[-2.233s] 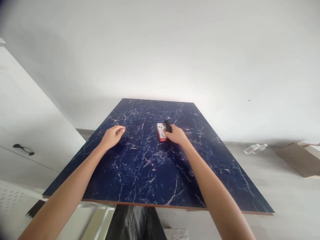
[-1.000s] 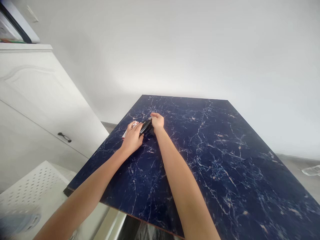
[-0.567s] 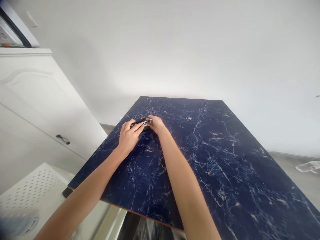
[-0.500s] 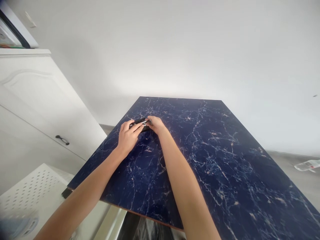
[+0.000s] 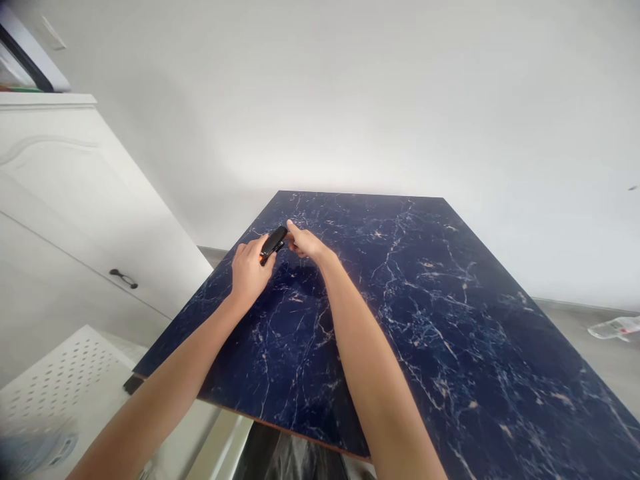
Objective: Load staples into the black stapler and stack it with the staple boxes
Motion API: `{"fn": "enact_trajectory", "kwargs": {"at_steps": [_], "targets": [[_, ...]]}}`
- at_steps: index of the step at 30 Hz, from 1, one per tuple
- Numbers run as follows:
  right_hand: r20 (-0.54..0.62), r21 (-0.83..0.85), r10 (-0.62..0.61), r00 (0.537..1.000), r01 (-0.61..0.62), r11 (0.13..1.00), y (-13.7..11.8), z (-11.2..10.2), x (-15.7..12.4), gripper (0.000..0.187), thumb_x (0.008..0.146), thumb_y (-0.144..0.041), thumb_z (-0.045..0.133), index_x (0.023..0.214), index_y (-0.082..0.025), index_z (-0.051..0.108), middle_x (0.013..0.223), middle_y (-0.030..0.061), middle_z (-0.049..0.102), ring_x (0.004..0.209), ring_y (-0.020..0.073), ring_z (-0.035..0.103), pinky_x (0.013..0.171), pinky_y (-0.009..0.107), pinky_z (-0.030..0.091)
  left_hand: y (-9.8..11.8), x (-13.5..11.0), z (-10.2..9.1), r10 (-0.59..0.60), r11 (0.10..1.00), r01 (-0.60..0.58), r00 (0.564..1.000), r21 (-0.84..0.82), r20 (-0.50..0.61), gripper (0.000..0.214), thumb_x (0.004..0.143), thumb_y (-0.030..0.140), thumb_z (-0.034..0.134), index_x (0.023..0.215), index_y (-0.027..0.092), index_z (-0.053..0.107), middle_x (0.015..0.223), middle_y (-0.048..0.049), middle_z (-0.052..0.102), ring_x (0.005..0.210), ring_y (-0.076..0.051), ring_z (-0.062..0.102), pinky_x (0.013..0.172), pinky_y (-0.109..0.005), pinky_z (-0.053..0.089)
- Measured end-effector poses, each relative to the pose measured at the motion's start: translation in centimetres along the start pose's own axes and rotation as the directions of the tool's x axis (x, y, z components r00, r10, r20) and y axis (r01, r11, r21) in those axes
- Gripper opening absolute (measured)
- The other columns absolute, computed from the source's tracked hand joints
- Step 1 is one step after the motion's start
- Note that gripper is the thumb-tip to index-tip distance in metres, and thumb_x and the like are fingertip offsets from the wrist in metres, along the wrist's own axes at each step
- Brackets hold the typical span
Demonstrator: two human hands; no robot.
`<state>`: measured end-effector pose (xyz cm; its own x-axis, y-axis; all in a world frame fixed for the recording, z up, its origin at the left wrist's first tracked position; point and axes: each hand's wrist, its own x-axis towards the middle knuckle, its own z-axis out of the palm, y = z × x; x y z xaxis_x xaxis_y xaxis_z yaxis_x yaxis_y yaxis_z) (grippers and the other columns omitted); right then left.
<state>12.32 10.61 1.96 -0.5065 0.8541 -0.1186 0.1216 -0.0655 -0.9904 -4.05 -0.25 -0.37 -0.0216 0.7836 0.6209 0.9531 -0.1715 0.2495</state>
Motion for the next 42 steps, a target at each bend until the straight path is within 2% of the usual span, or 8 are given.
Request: {"fn": "enact_trajectory", "kwargs": {"at_steps": [5,10,15,22,27,31,37,42], "targets": [[0.018,-0.046,0.081,0.997,-0.081,0.996,0.8,-0.2,0.0,0.062,0.096,-0.068,0.045,0.093,-0.012,0.071,0.063,0.0023,0.052,0.046,0.0088,0.030,0.044,0.024,0.028,1.3,-0.4,0.7,-0.014,1.000,0.014,1.000,-0.027,0.026,0.053,0.098,0.026,0.052,0.149,0.018,0.042,0.135,-0.0126,0.060,0.119,-0.029,0.057,0.100,-0.039,0.048],[-0.032,-0.152,0.092,0.995,-0.096,0.984,1.3,2.5,1.0,0.041,0.098,-0.052,0.052,0.093,-0.014,0.068,0.069,0.0054,0.063,0.049,0.0109,0.043,0.049,0.023,0.040,0.9,0.0,1.3,0.005,0.999,-0.014,0.985,0.052,0.171,0.055,0.097,0.019,0.048,0.151,0.023,0.041,0.135,-0.0139,0.056,0.115,-0.030,0.060,0.098,-0.041,0.048],[-0.150,-0.186,0.104,0.983,-0.131,0.974,0.8,4.0,2.1,0.027,0.094,-0.042,0.061,0.100,-0.016,0.064,0.075,0.0067,0.066,0.058,0.0154,0.058,0.054,0.026,0.050,-1.8,1.2,-1.5,-0.105,0.993,0.094,0.980,0.077,0.168,0.050,0.096,0.033,0.052,0.145,0.024,0.050,0.139,-0.0141,0.056,0.126,-0.035,0.052,0.106,-0.049,0.041],[-0.095,-0.093,0.267,0.959,-0.276,0.957,0.2,3.3,1.3,0.051,0.082,-0.044,0.075,0.120,-0.012,0.061,0.067,0.0085,0.066,0.063,0.0235,0.067,0.056,0.034,0.057,-5.2,1.3,-4.6,-0.266,0.963,0.191,0.776,0.187,0.572,0.052,0.079,0.048,0.069,0.127,0.028,0.065,0.108,-0.0112,0.072,0.095,-0.033,0.068,0.076,-0.036,0.049],[-0.099,-0.143,0.253,0.962,-0.265,0.954,-0.5,3.0,1.0,0.058,0.084,-0.047,0.072,0.126,-0.010,0.058,0.072,0.0116,0.069,0.063,0.0243,0.068,0.059,0.036,0.058,-4.2,1.8,-5.0,-0.264,0.956,0.189,0.887,0.224,0.378,0.024,0.093,0.033,0.052,0.100,0.023,0.072,0.090,-0.0093,0.071,0.086,-0.028,0.067,0.073,-0.034,0.046],[-0.200,-0.257,0.155,0.967,-0.205,0.945,-0.5,2.2,1.7,0.039,0.088,-0.047,0.066,0.109,-0.014,0.066,0.080,0.0120,0.071,0.068,0.0236,0.067,0.065,0.034,0.055,-1.5,1.7,-4.8,-0.096,0.973,0.067,0.988,0.222,0.124,0.031,0.097,0.031,0.047,0.117,0.026,0.071,0.101,-0.0113,0.066,0.102,-0.031,0.060,0.090,-0.044,0.045],[-0.283,-0.268,0.011,0.959,-0.090,0.959,-0.7,0.4,1.8,0.035,0.094,-0.048,0.057,0.105,-0.017,0.069,0.104,0.0114,0.074,0.094,0.0236,0.067,0.083,0.030,0.049,2.4,-0.9,-2.2,0.257,0.949,-0.303,0.904,0.088,0.343,0.036,0.081,0.015,0.059,0.113,0.022,0.075,0.115,-0.0147,0.058,0.116,-0.036,0.049,0.097,-0.053,0.043],[-0.252,-0.285,-0.051,0.966,-0.023,0.958,-1.4,-1.5,0.9,0.038,0.095,-0.048,0.055,0.107,-0.015,0.071,0.106,0.0112,0.074,0.096,0.0246,0.067,0.084,0.031,0.048,1.5,-0.9,-2.3,0.257,0.961,-0.275,0.907,0.008,0.333,0.056,0.076,0.015,0.059,0.130,0.026,0.067,0.134,-0.0115,0.054,0.128,-0.036,0.044,0.108,-0.053,0.039]]}}
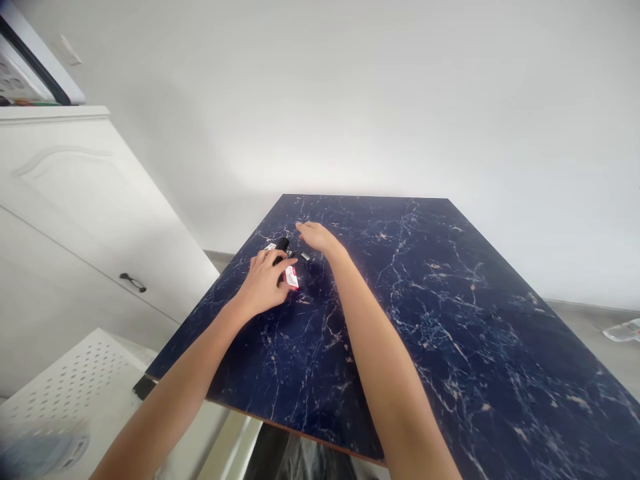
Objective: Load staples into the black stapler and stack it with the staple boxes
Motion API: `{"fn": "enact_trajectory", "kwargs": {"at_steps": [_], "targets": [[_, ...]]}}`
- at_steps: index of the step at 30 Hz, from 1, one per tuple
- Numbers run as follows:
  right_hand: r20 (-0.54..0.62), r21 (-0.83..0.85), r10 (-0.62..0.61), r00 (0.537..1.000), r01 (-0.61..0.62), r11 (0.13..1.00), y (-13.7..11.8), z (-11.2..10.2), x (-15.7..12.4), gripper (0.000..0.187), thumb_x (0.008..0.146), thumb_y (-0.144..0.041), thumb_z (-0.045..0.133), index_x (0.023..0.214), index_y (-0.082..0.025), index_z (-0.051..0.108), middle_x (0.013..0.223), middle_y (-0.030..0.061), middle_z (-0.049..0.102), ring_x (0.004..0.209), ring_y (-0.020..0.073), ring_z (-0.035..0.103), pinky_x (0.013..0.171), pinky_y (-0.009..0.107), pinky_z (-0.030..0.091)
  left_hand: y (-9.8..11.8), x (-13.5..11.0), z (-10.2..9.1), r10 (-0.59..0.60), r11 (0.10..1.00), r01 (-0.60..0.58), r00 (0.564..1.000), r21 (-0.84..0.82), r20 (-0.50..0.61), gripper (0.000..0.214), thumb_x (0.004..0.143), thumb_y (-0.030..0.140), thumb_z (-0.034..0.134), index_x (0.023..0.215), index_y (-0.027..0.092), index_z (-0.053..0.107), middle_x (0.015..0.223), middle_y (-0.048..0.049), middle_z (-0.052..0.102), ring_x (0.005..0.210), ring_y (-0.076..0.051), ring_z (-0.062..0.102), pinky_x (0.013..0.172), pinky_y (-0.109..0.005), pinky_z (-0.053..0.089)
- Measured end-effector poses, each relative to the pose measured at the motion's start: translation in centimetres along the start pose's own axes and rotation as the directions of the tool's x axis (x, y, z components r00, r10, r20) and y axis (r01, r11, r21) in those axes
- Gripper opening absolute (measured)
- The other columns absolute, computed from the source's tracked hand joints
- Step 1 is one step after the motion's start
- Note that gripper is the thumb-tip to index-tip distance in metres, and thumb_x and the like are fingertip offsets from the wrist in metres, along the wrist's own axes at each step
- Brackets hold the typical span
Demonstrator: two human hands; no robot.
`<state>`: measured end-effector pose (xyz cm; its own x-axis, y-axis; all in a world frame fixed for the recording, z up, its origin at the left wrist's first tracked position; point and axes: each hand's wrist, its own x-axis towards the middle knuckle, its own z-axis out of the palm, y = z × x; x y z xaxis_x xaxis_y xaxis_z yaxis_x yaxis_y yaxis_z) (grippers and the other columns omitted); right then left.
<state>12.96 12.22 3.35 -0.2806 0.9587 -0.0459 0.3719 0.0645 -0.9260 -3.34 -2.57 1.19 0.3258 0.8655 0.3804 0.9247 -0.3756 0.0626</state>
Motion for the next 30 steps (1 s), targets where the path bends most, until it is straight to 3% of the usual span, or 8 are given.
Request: {"fn": "enact_trajectory", "kwargs": {"at_steps": [6,10,13,18,22,26,28,30], "targets": [[0.064,-0.141,-0.090,0.994,0.098,0.985,-1.1,-0.6,-1.5,0.041,0.077,-0.028,0.072,0.117,-0.016,0.071,0.119,0.0144,0.070,0.112,0.0324,0.062,0.097,0.039,0.046,-5.0,0.3,-0.7,-0.314,0.945,0.323,0.941,-0.058,0.129,0.059,0.084,0.026,0.056,0.143,0.030,0.055,0.143,-0.0121,0.051,0.130,-0.036,0.050,0.105,-0.051,0.044],[0.239,-0.372,-0.357,0.903,0.424,0.826,-1.2,1.6,-2.6,0.084,0.071,-0.014,0.074,0.150,-0.024,0.048,0.154,0.0152,0.043,0.140,0.0368,0.040,0.114,0.048,0.034,-7.6,0.0,-0.1,-0.216,0.962,0.254,0.931,-0.097,0.295,0.071,0.080,0.025,0.061,0.149,0.028,0.047,0.156,-0.0146,0.039,0.137,-0.037,0.047,0.109,-0.048,0.043],[0.365,-0.506,-0.430,0.826,0.564,0.653,-0.5,3.5,-2.7,0.072,0.073,-0.014,0.075,0.142,-0.023,0.056,0.151,0.0155,0.043,0.135,0.0344,0.046,0.114,0.046,0.035,-8.6,0.0,0.4,-0.170,0.972,0.205,0.949,-0.113,0.264,0.068,0.081,0.021,0.058,0.148,0.026,0.050,0.156,-0.0143,0.039,0.141,-0.033,0.044,0.114,-0.043,0.039],[0.210,-0.622,-0.442,0.872,0.468,0.628,0.7,4.5,-2.2,0.042,0.083,-0.026,0.075,0.123,-0.022,0.065,0.124,0.0123,0.053,0.104,0.0255,0.063,0.093,0.037,0.049,-9.2,0.2,1.0,-0.275,0.957,0.288,0.927,-0.017,0.254,0.065,0.083,0.024,0.059,0.147,0.026,0.050,0.150,-0.0138,0.046,0.132,-0.034,0.052,0.111,-0.043,0.040],[0.209,-0.622,-0.362,0.909,0.409,0.668,-0.1,3.6,-2.5,0.059,0.081,-0.028,0.075,0.137,-0.021,0.057,0.133,0.0146,0.050,0.111,0.0289,0.061,0.096,0.040,0.049,-9.1,0.1,0.6,-0.340,0.936,0.351,0.900,0.008,0.274,0.070,0.084,0.034,0.061,0.151,0.027,0.044,0.141,-0.0129,0.054,0.124,-0.036,0.055,0.104,-0.044,0.044],[0.131,-0.581,-0.314,0.940,0.330,0.744,-0.6,0.3,-4.8,0.058,0.093,-0.039,0.060,0.147,-0.021,0.048,0.145,0.0155,0.047,0.120,0.0299,0.058,0.103,0.043,0.048,-7.2,0.2,-0.8,-0.339,0.940,0.338,0.940,-0.043,-0.027,0.060,0.087,0.038,0.061,0.145,0.024,0.051,0.141,-0.0120,0.054,0.126,-0.038,0.050,0.107,-0.052,0.041],[0.138,-0.603,-0.292,0.947,0.314,0.733,0.3,-2.1,-7.3,0.055,0.098,-0.045,0.049,0.148,-0.021,0.047,0.149,0.0153,0.045,0.124,0.0303,0.056,0.106,0.045,0.046,-4.9,0.3,-1.3,-0.259,0.962,0.226,0.936,-0.155,-0.238,0.049,0.092,0.032,0.056,0.139,0.022,0.055,0.137,-0.0108,0.057,0.126,-0.033,0.051,0.109,-0.048,0.040],[0.235,-0.654,-0.215,0.948,0.318,0.687,2.0,-4.8,-10.5,0.067,0.096,-0.052,0.051,0.155,-0.022,0.039,0.156,0.0145,0.039,0.139,0.0347,0.044,0.113,0.049,0.040,-1.8,0.5,-1.4,-0.137,0.968,0.059,0.938,-0.242,-0.320,0.042,0.094,0.029,0.053,0.136,0.023,0.056,0.133,-0.0096,0.059,0.125,-0.028,0.052,0.110,-0.045,0.040]]}}
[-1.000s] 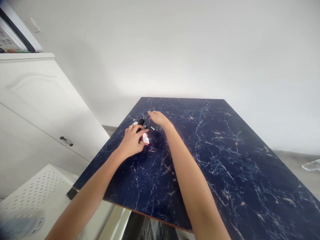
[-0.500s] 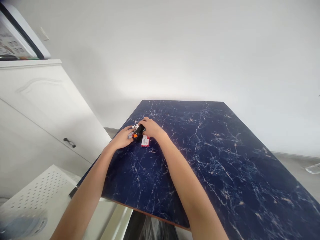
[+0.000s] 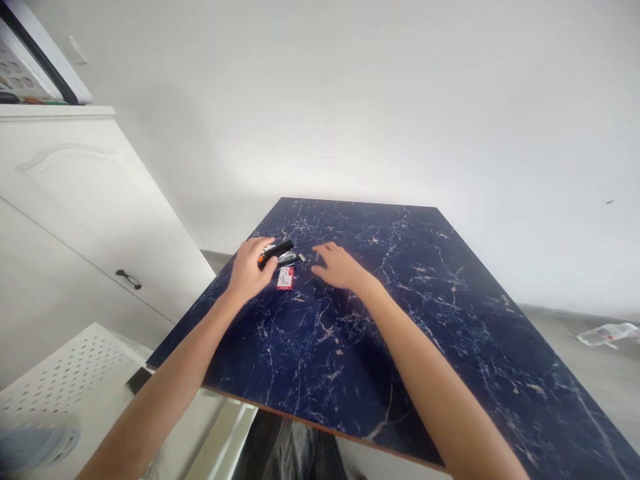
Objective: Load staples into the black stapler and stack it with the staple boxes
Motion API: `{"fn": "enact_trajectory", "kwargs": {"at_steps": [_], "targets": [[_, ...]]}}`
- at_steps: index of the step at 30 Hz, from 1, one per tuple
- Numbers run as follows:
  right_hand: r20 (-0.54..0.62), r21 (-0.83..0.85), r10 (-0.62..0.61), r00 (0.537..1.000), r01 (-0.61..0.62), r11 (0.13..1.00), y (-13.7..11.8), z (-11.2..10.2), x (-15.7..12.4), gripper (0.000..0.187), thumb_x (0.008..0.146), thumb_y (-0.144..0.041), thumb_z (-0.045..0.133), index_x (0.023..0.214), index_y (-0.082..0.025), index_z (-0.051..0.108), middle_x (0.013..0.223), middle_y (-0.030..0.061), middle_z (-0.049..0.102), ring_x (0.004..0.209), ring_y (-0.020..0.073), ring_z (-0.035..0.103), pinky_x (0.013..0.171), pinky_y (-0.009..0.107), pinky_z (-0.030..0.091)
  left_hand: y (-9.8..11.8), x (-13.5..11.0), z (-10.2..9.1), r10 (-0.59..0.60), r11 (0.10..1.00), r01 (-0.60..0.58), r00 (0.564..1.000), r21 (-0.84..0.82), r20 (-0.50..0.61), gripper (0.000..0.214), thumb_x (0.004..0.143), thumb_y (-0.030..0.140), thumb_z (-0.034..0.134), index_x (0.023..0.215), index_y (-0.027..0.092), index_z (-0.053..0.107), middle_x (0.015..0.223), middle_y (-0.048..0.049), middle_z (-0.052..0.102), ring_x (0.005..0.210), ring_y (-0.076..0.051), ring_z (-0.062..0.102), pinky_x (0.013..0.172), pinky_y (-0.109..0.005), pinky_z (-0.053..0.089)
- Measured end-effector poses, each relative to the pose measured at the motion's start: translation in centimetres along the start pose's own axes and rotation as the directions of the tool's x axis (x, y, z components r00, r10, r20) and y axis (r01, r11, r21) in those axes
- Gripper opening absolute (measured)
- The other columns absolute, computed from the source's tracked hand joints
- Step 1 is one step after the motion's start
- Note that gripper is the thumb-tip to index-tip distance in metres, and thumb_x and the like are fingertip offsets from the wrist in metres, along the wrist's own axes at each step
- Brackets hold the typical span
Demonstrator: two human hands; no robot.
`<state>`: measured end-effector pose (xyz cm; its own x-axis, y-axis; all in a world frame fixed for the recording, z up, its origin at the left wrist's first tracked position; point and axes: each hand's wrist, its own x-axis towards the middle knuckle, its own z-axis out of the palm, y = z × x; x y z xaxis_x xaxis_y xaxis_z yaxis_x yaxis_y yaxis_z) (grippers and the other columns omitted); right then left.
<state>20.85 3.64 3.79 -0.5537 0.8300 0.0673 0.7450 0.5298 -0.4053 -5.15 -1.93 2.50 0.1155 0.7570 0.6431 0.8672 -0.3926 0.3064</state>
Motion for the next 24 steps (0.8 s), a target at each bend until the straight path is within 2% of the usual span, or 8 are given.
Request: {"fn": "enact_trajectory", "kwargs": {"at_steps": [2,5,8,10,13,16,21,24], "targets": [[0.156,-0.044,0.084,0.984,-0.078,0.996,1.9,-0.4,-4.1,0.091,0.087,-0.065,0.058,0.162,-0.024,0.026,0.164,0.0144,0.025,0.147,0.0406,0.032,0.116,0.055,0.035,3.5,-0.4,1.5,0.141,0.987,-0.131,0.981,-0.089,0.130,0.041,0.096,0.030,0.052,0.136,0.023,0.056,0.135,-0.0086,0.059,0.126,-0.027,0.052,0.111,-0.045,0.039],[0.315,-0.048,0.195,0.929,-0.189,0.981,4.2,-0.7,-9.1,0.119,0.075,-0.079,0.063,0.165,-0.026,0.007,0.169,0.0122,0.006,0.153,0.0443,0.012,0.119,0.061,0.027,8.9,-1.1,4.9,0.224,0.974,-0.190,0.892,-0.125,0.394,0.046,0.100,0.035,0.045,0.143,0.023,0.051,0.142,-0.0105,0.056,0.131,-0.031,0.049,0.109,-0.051,0.038],[0.234,0.012,0.175,0.956,-0.183,0.983,5.3,-0.5,-11.6,0.127,0.072,-0.077,0.066,0.165,-0.025,-0.003,0.170,0.0086,0.001,0.156,0.0372,0.006,0.123,0.055,0.024,13.1,-1.5,8.4,0.251,0.968,-0.209,0.837,-0.141,0.486,0.048,0.100,0.038,0.043,0.143,0.018,0.051,0.146,-0.0141,0.053,0.136,-0.033,0.045,0.111,-0.054,0.035],[0.179,0.041,0.156,0.971,-0.166,0.985,5.6,0.0,-12.3,0.125,0.073,-0.073,0.068,0.165,-0.024,-0.002,0.170,0.0074,0.003,0.156,0.0344,0.008,0.124,0.052,0.023,14.6,-1.8,10.0,0.283,0.959,-0.221,0.819,-0.180,0.499,0.048,0.102,0.041,0.039,0.143,0.018,0.050,0.149,-0.0136,0.051,0.139,-0.032,0.042,0.115,-0.053,0.031],[0.171,0.026,0.144,0.975,-0.150,0.988,5.9,0.7,-12.5,0.119,0.074,-0.074,0.065,0.165,-0.024,0.007,0.170,0.0065,0.008,0.156,0.0354,0.008,0.125,0.054,0.019,14.6,-2.2,11.3,0.296,0.953,-0.210,0.804,-0.220,0.516,0.051,0.107,0.045,0.026,0.144,0.020,0.050,0.152,-0.0113,0.048,0.144,-0.029,0.038,0.119,-0.053,0.027],[0.169,0.006,0.136,0.976,-0.139,0.990,6.4,1.1,-12.5,0.116,0.075,-0.082,0.058,0.165,-0.025,0.012,0.170,0.0050,0.008,0.156,0.0368,0.007,0.125,0.056,0.018,12.6,-1.9,11.2,0.295,0.951,-0.188,0.793,-0.246,0.533,0.055,0.108,0.048,0.020,0.141,0.023,0.056,0.155,-0.0092,0.046,0.146,-0.028,0.036,0.119,-0.052,0.028],[0.160,-0.031,0.117,0.980,-0.114,0.993,6.7,1.3,-12.6,0.109,0.079,-0.087,0.048,0.165,-0.026,0.017,0.169,0.0043,0.008,0.155,0.0372,0.008,0.125,0.057,0.018,8.1,0.5,9.8,0.254,0.954,-0.136,0.843,-0.268,0.474,0.053,0.106,0.052,0.029,0.138,0.023,0.061,0.145,-0.0073,0.057,0.138,-0.026,0.045,0.117,-0.047,0.033],[0.138,-0.041,0.117,0.983,-0.113,0.993,6.4,1.4,-12.6,0.113,0.078,-0.087,0.049,0.165,-0.023,0.015,0.169,0.0068,0.010,0.155,0.0367,0.009,0.125,0.056,0.018,7.5,1.0,8.8,0.245,0.954,-0.124,0.848,-0.273,0.469,0.055,0.105,0.055,0.031,0.142,0.023,0.058,0.147,-0.0078,0.056,0.139,-0.026,0.045,0.118,-0.047,0.033]]}}
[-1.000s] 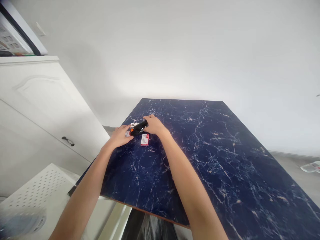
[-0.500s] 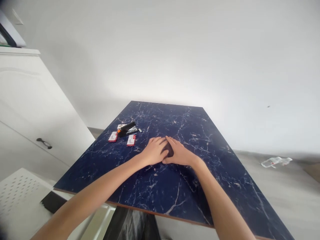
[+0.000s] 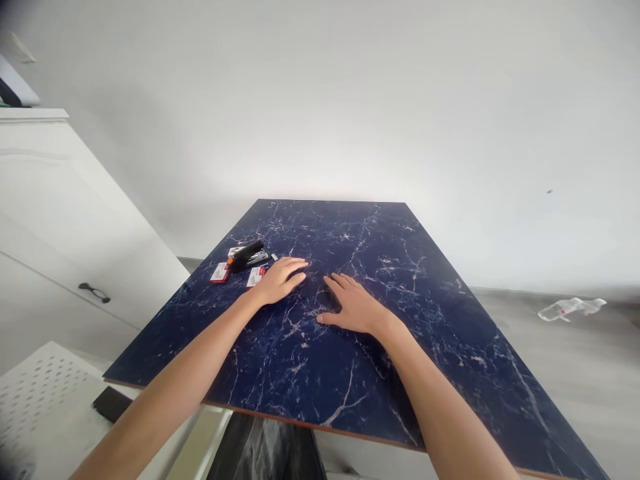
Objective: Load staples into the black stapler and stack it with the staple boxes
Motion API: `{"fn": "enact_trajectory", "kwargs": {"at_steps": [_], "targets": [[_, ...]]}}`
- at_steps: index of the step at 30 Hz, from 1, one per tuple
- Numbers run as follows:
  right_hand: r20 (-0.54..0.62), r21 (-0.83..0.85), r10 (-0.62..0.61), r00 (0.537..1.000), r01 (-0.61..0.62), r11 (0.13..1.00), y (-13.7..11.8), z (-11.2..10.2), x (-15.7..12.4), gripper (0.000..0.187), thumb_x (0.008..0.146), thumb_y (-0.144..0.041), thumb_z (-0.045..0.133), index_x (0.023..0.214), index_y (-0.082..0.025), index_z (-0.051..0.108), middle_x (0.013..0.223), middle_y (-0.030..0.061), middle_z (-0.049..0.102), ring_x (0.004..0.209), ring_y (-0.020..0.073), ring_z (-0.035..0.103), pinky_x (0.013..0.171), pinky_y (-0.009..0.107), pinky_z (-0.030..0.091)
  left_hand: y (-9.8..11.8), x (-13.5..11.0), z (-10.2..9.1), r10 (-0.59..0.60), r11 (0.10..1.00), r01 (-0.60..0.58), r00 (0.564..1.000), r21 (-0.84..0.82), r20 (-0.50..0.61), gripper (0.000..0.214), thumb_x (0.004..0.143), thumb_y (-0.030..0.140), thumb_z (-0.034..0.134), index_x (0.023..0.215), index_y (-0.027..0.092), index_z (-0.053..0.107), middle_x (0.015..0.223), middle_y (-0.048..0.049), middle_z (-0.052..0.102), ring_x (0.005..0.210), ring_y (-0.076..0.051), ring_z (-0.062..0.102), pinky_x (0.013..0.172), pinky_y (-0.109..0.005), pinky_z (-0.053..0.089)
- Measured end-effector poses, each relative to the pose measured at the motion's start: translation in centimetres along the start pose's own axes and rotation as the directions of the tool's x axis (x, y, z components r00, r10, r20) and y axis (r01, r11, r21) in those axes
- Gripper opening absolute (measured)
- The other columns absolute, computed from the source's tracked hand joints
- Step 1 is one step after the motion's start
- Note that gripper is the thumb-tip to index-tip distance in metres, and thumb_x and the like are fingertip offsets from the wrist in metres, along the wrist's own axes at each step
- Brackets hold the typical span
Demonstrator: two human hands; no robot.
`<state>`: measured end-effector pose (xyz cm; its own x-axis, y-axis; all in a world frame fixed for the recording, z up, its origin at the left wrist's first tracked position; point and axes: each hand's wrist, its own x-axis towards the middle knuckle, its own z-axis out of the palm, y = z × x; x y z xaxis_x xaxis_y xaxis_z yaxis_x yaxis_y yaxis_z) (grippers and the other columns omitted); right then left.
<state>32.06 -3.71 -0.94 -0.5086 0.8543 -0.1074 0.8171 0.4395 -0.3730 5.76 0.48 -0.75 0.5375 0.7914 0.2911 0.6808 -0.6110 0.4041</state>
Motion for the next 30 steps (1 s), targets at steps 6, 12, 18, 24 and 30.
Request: {"fn": "enact_trajectory", "kwargs": {"at_steps": [6,12,18,24,30], "targets": [[-0.023,0.026,-0.021,1.000,0.021,0.999,-0.4,0.1,-0.1,0.122,0.072,-0.082,0.062,0.165,-0.020,0.013,0.168,0.0096,0.014,0.155,0.0362,0.012,0.126,0.053,0.017,4.1,-0.9,2.7,0.071,0.997,-0.078,0.977,0.022,0.203,0.079,0.102,0.067,0.026,0.161,0.014,0.027,0.165,-0.0136,0.026,0.153,-0.030,0.023,0.125,-0.049,0.020],[0.030,0.051,0.001,1.000,-0.003,0.999,-0.5,-0.1,-0.4,0.126,0.068,-0.083,0.064,0.165,-0.020,0.014,0.169,0.0095,0.010,0.156,0.0367,0.006,0.126,0.053,0.014,4.9,-1.1,3.8,0.039,0.998,-0.049,0.953,0.028,0.301,0.086,0.099,0.071,0.023,0.163,0.012,0.018,0.168,-0.0143,0.013,0.155,-0.033,0.014,0.126,-0.052,0.015],[0.128,0.053,0.021,0.992,-0.028,0.998,-0.7,-0.9,-0.7,0.129,0.067,-0.086,0.062,0.165,-0.022,0.010,0.169,0.0058,0.000,0.155,0.0383,-0.002,0.127,0.054,0.010,4.7,-1.2,3.5,0.034,0.999,-0.046,0.942,0.028,0.335,0.086,0.098,0.072,0.025,0.163,0.017,0.019,0.169,-0.0107,0.008,0.156,-0.033,0.008,0.126,-0.053,0.013],[0.147,0.053,0.031,0.989,-0.039,0.998,-0.7,-1.2,-0.6,0.129,0.066,-0.087,0.062,0.165,-0.023,0.010,0.169,0.0032,-0.002,0.155,0.0392,-0.003,0.127,0.054,0.010,4.4,-1.2,3.9,0.039,0.998,-0.054,0.940,0.036,0.338,0.086,0.098,0.073,0.027,0.163,0.018,0.020,0.169,-0.0087,0.007,0.156,-0.033,0.007,0.127,-0.052,0.012],[0.115,0.063,0.023,0.993,-0.030,0.998,-0.5,-0.9,-0.4,0.125,0.069,-0.087,0.061,0.165,-0.021,0.015,0.169,0.0063,0.002,0.156,0.0371,0.001,0.126,0.054,0.013,4.3,-1.2,4.1,0.044,0.996,-0.070,0.935,0.062,0.351,0.084,0.100,0.070,0.019,0.164,0.014,0.017,0.169,-0.0097,0.005,0.157,-0.030,0.003,0.127,-0.051,0.008]]}}
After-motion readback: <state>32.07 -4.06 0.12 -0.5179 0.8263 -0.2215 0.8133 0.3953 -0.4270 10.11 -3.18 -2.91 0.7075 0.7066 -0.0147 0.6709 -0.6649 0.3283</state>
